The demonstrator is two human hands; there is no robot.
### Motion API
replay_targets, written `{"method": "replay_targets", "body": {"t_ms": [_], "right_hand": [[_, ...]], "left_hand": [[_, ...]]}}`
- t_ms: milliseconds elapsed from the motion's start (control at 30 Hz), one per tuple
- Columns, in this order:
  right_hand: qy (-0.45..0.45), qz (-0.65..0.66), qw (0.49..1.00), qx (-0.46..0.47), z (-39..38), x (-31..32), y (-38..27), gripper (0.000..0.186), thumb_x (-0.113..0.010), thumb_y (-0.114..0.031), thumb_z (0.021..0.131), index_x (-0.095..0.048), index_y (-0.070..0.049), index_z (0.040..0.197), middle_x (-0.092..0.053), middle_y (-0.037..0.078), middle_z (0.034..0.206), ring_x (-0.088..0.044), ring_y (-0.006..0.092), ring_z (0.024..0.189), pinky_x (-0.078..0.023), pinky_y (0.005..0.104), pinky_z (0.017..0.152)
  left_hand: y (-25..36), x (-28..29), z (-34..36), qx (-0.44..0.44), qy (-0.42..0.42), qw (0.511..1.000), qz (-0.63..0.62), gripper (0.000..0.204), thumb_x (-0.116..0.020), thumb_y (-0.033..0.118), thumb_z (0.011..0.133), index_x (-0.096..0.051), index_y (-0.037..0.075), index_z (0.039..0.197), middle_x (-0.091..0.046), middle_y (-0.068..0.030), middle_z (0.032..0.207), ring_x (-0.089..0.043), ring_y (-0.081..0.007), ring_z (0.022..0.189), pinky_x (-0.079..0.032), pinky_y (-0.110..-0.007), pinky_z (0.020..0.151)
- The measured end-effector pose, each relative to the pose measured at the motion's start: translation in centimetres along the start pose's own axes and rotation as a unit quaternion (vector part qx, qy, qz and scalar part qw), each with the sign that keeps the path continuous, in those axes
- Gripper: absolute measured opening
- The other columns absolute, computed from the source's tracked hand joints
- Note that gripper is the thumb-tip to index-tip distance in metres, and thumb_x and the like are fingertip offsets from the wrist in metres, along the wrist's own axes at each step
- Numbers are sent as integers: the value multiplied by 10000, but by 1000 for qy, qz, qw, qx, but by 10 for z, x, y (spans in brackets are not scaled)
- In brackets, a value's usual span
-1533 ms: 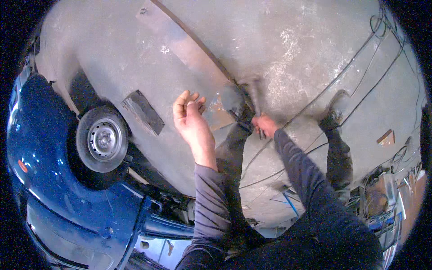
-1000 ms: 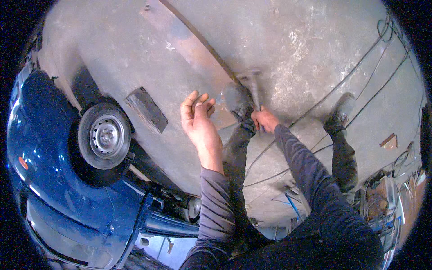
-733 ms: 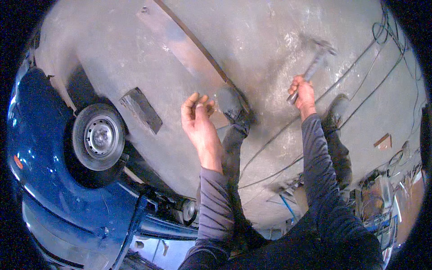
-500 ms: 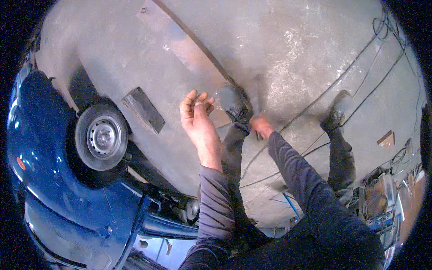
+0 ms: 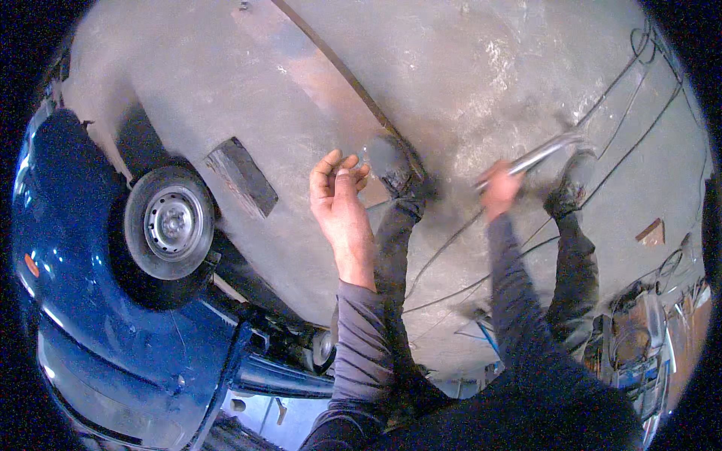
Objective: The person kneels on the floor and uses a hammer to repeatedly strike a rectangular metal piece, breaking it into smaller fragments. The person then stands up and walks across the workshop floor.
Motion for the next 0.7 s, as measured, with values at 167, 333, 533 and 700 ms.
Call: {"method": "replay_targets", "body": {"t_ms": [167,333,533,700], "right_hand": [[-238,64,932,-265,-59,-56,60,236,-623,-249,918,-584,-16,899,-602,98,714,-615,212,654,-513,377,606],[-384,-181,865,-267,-31,28,12,162,-628,-177,909,-573,-24,918,-583,63,708,-561,171,577,-479,355,507],[-343,-421,815,-204,56,87,-154,473,-637,-257,869,-522,-5,1253,-638,114,783,-624,208,651,-534,383,632],[-317,-537,778,79,173,83,-216,555,-588,-280,883,-488,11,1346,-701,214,917,-707,328,765,-556,463,693]], "left_hand": [[0,-13,-3,-15,-14,1000,-14,352,-534,87,992,-536,-10,1331,-663,-162,1173,-669,-231,983,-533,-342,873],[-19,-30,-13,9,-49,999,-3,324,-553,84,976,-565,-10,1286,-677,-138,1133,-664,-179,931,-535,-309,837],[-32,-51,-27,34,-86,995,26,300,-568,100,965,-616,-1,1243,-703,-104,1066,-672,-164,930,-541,-302,817],[-19,-83,-32,11,-84,996,39,280,-576,106,967,-625,15,1228,-700,-92,1045,-661,-152,918,-529,-289,786]]}}
Point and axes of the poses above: each hand's wrist, its own z-axis towards the middle knuckle, its own x-axis out of the back of the hand, y = z × x, the point moved 8 cm from there along z, towards the middle knuckle
